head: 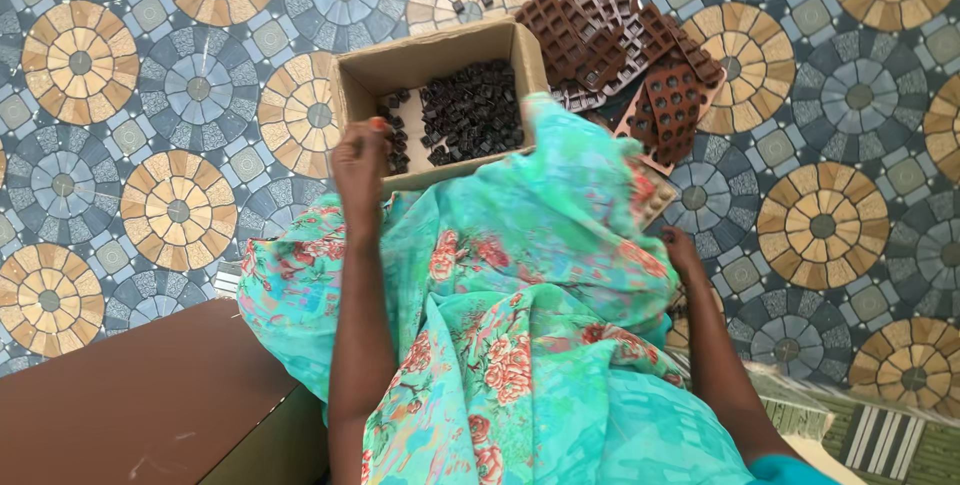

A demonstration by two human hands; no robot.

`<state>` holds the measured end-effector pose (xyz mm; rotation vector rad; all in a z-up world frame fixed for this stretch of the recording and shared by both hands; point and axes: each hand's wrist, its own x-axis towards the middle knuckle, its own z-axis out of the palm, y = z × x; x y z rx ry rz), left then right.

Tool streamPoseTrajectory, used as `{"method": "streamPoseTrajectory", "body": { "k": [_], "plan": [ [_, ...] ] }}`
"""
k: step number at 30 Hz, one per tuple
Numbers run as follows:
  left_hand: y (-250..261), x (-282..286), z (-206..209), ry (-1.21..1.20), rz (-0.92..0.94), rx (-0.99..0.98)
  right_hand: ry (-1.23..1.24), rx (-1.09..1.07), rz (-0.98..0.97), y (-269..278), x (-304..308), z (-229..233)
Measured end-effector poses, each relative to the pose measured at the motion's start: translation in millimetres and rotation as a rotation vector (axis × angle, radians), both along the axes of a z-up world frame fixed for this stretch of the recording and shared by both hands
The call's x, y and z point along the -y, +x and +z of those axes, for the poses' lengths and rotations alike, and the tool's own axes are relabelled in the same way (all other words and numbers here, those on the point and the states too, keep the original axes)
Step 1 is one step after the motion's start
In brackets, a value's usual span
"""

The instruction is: The person sits on the floor and assembles small dark components into brown plastic molds, placing each completed mold on the floor beside a cardboard box.

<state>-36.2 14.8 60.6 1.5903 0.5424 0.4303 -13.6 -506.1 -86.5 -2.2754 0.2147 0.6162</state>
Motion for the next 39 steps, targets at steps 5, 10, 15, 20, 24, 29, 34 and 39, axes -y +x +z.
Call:
{"method": "streamPoseTrajectory", "body": {
  "k": [5, 10, 15, 20, 24, 29, 34, 39],
  "plan": [
    [-32, -24, 68, -0.04, -0.086, 0.177, -0.151, 0.361, -0.138, 28, -30, -12],
    [-58, -46, 72, -0.113, 0.025, 0.117, -0.313, 0.307, -0.009, 85, -70, 1],
    [-64, -51, 29, -0.393, 0.294, 0.118, -0.505, 0.122, -0.009, 119, -86, -11],
    [-60, -54, 0, -0.124, 0.198, 0.089, -0.488, 0.39, 0.035, 133, -71, -46],
    [-50, -48, -11, -0.063, 0.165, 0.07, -0.348, 0.636, -0.06, 144, -56, -32],
    [-35, -33, -11, -0.116, 0.111, -0.004, -0.057, 0.642, -0.124, 184, -41, 37],
    [-15, -7, -9, -0.261, -0.038, -0.005, 0.039, 0.57, 0.217, 217, -64, 174],
    [21, 37, -20, -0.596, -0.291, 0.155, 0.057, 0.819, 0.641, 198, -171, 275]
  ]
}}
